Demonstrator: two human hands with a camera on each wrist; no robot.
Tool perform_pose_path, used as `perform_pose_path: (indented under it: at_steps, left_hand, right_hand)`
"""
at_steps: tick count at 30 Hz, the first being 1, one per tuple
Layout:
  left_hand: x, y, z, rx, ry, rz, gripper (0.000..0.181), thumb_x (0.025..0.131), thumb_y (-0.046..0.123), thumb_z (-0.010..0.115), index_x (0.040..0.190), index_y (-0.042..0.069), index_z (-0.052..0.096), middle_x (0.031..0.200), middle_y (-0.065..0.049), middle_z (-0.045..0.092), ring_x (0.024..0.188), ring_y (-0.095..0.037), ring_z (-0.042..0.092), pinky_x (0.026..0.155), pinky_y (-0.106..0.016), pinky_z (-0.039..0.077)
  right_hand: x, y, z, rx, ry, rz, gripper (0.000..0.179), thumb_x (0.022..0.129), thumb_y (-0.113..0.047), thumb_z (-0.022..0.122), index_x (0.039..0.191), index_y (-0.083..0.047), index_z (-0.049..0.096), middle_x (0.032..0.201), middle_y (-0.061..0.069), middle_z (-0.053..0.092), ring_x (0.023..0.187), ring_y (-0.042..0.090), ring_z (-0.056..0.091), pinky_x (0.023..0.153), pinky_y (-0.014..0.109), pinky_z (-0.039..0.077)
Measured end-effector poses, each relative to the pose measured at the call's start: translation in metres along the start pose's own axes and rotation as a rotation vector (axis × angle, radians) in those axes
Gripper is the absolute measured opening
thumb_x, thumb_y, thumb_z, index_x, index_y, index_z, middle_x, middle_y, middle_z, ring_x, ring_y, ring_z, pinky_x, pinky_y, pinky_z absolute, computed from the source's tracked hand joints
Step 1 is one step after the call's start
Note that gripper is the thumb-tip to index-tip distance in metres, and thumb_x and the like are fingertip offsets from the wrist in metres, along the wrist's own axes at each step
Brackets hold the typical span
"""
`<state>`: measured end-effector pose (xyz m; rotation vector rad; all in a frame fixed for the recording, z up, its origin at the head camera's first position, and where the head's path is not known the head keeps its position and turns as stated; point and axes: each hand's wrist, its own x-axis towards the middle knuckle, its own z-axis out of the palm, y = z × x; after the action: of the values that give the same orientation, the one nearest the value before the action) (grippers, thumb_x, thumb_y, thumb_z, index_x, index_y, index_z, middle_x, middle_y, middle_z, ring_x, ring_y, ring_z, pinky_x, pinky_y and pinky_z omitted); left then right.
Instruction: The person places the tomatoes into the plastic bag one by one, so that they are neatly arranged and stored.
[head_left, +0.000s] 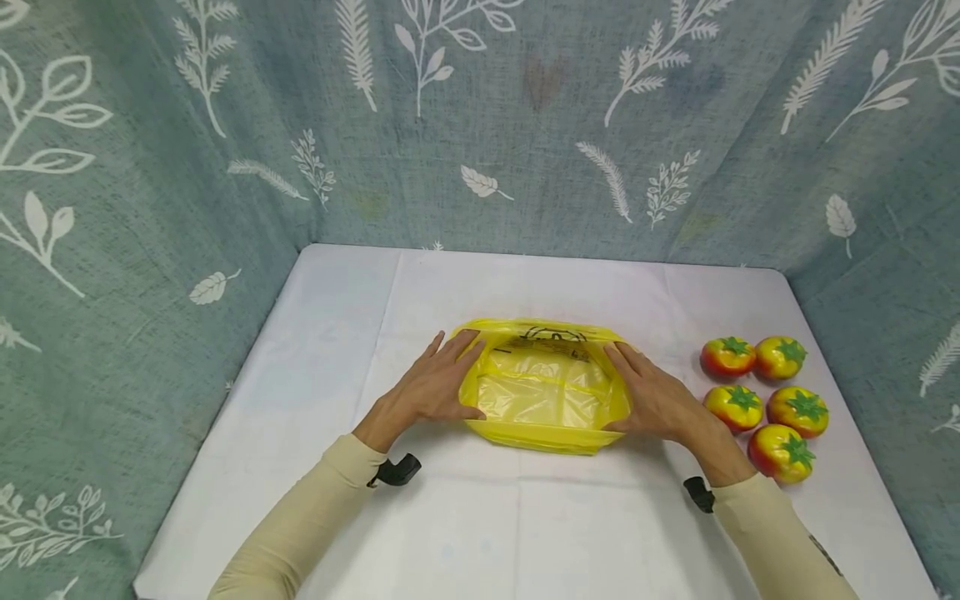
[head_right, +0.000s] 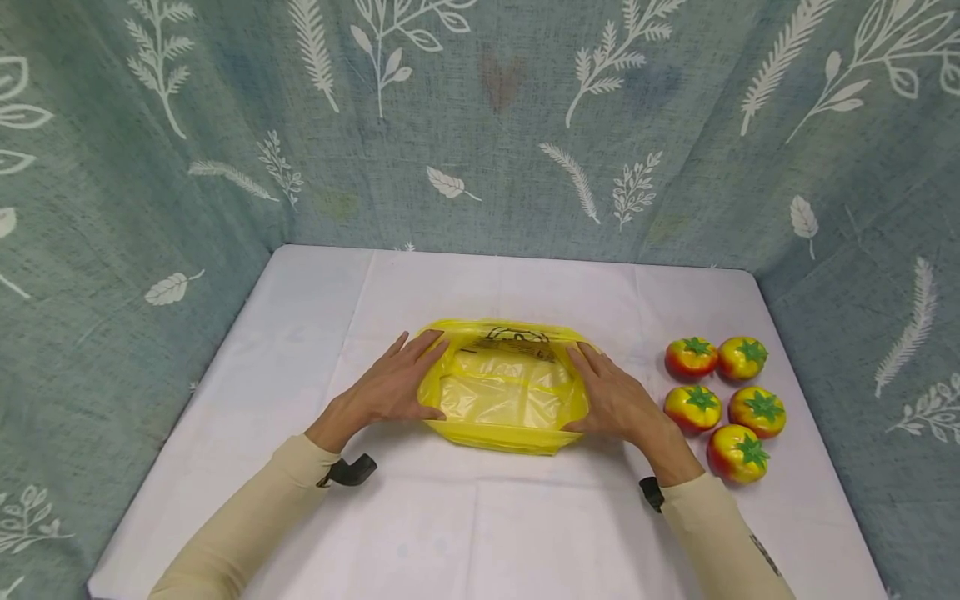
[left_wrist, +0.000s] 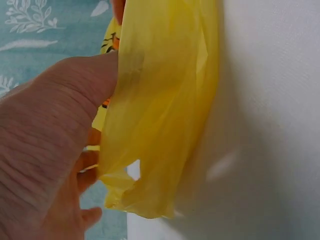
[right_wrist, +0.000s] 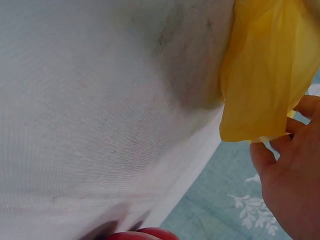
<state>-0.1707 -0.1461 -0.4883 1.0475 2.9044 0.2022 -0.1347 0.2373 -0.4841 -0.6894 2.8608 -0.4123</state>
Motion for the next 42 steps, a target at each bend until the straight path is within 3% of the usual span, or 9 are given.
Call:
perform_pose_path:
  at_steps: [8, 12, 18, 28, 42]
  left_hand:
    - [0.0005, 0.0018, 0.0015, 0.051, 0.073, 0.015, 0.115, 0.07, 0.069, 0.081, 0.157, 0.008, 0.036, 0.164, -0.015, 0.026, 0.148, -0.039, 0.021, 0.12, -0.057, 0.014]
    - [0.0005, 0.0019, 0.0014, 0.076, 0.06, -0.014, 0.117, 0.07, 0.071, 0.08, 0.159, 0.01, 0.034, 0.166, -0.014, 0.02, 0.151, -0.04, 0.015, 0.12, -0.062, 0.008]
    - [0.0002, 0.0012, 0.0017, 0.031, 0.016, -0.018, 0.119, 0.071, 0.068, 0.081, 0.161, 0.009, 0.028, 0.168, -0.018, 0.009, 0.154, -0.036, 0.008, 0.121, -0.06, 0.006]
    - [0.0009, -0.0026, 0.0035, -0.052, 0.03, 0.01, 0.122, 0.071, 0.064, 0.084, 0.16, 0.004, 0.026, 0.167, -0.02, 0.011, 0.154, -0.029, 0.014, 0.124, -0.047, 0.01]
    - [0.0014, -0.0029, 0.0037, -0.082, 0.044, 0.02, 0.123, 0.071, 0.064, 0.085, 0.16, 0.003, 0.026, 0.167, -0.021, 0.011, 0.153, -0.03, 0.016, 0.124, -0.047, 0.011]
  right_hand:
    - [-0.0001, 0.0003, -0.0009, -0.004, 0.033, -0.025, 0.126, 0.07, -0.054, 0.089, 0.162, -0.008, 0.017, 0.164, 0.022, 0.019, 0.142, 0.043, 0.036, 0.102, 0.059, 0.045]
    - [0.0, 0.0001, -0.0006, -0.01, 0.041, -0.029, 0.125, 0.07, -0.054, 0.089, 0.162, -0.008, 0.017, 0.164, 0.022, 0.018, 0.141, 0.044, 0.038, 0.1, 0.059, 0.047]
    - [-0.0012, -0.0002, -0.0004, -0.002, 0.038, -0.028, 0.126, 0.071, -0.056, 0.088, 0.162, -0.009, 0.017, 0.164, 0.022, 0.019, 0.141, 0.043, 0.038, 0.1, 0.059, 0.047]
    - [-0.0032, 0.0016, 0.0007, 0.005, 0.04, -0.032, 0.125, 0.071, -0.056, 0.088, 0.162, -0.007, 0.018, 0.164, 0.021, 0.022, 0.142, 0.044, 0.036, 0.103, 0.06, 0.044]
    - [-0.0032, 0.0008, -0.0005, 0.022, 0.027, -0.013, 0.125, 0.072, -0.06, 0.085, 0.162, -0.007, 0.017, 0.165, 0.02, 0.021, 0.143, 0.042, 0.036, 0.103, 0.06, 0.044]
